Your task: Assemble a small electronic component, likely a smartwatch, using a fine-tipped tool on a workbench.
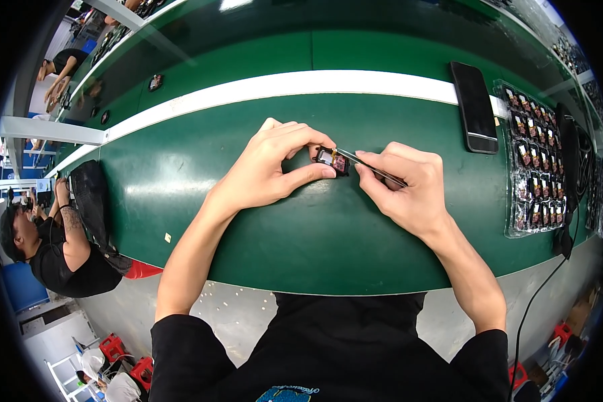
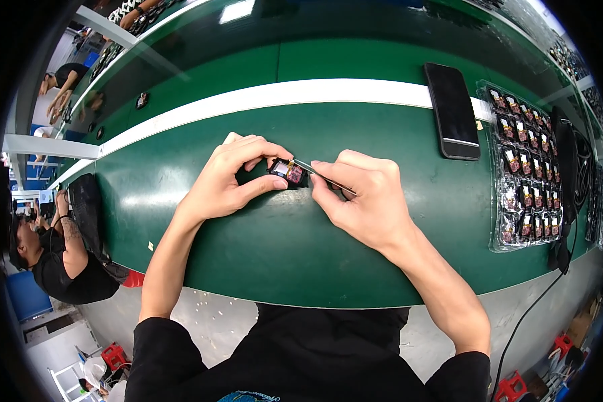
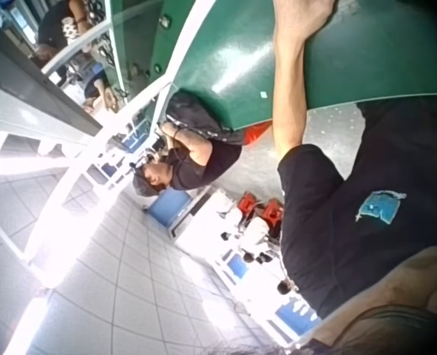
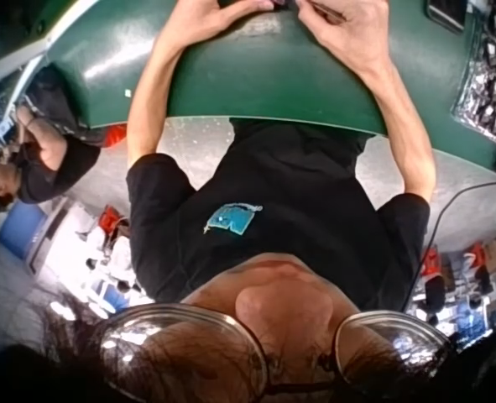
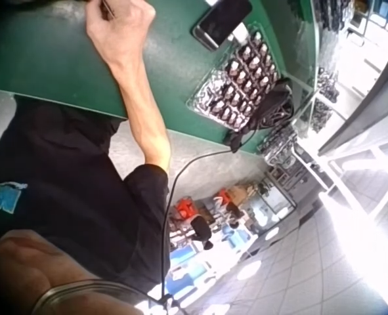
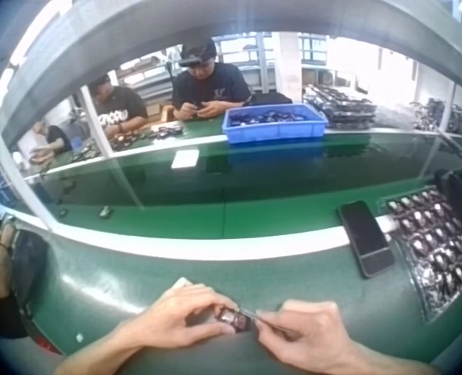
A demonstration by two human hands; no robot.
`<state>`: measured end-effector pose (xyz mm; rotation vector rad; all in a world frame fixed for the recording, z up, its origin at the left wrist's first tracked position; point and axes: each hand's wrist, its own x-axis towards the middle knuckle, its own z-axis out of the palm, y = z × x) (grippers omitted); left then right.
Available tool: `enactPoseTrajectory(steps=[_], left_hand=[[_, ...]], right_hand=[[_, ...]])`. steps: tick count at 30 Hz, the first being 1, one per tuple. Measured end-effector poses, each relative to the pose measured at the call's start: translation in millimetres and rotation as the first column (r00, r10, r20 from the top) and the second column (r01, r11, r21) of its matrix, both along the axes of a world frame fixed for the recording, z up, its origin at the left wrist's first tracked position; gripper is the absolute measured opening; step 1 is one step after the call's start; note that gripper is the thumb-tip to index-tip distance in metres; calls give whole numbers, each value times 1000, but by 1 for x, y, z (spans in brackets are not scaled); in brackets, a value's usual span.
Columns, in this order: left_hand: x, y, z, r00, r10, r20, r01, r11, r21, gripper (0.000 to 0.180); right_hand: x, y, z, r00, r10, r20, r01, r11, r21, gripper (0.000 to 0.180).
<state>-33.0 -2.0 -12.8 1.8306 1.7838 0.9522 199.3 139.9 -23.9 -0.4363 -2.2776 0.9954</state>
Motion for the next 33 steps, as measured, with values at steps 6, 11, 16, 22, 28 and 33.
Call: enactPoseTrajectory(steps=[6,11,16,22,28,33], left_hand=[[0,0,0,1000,3,-15,-3,1000,4,35],[-3,-1,1,1000,-8,-4,8,1000,-22,37],[-13,-3,1,993,-45,108,55,995,-87,42],[-13,-2,3,992,-73,105,82,992,-93,43],[-13,-3,3,995,-68,78,76,992,-105,45],[-12,-2,4,995,-82,52,87,990,-108,44]], right_hand=[[-1,-1,-1,1000,18,-11,-18,999,41,22],[-1,-2,-2,1000,31,-7,-31,1000,4,19],[-1,3,4,998,65,-1,-64,986,-157,15],[1,4,5,997,78,24,-71,977,-202,13],[0,4,6,994,95,46,-85,979,-184,12],[-1,5,5,993,107,42,-98,981,-168,11]])
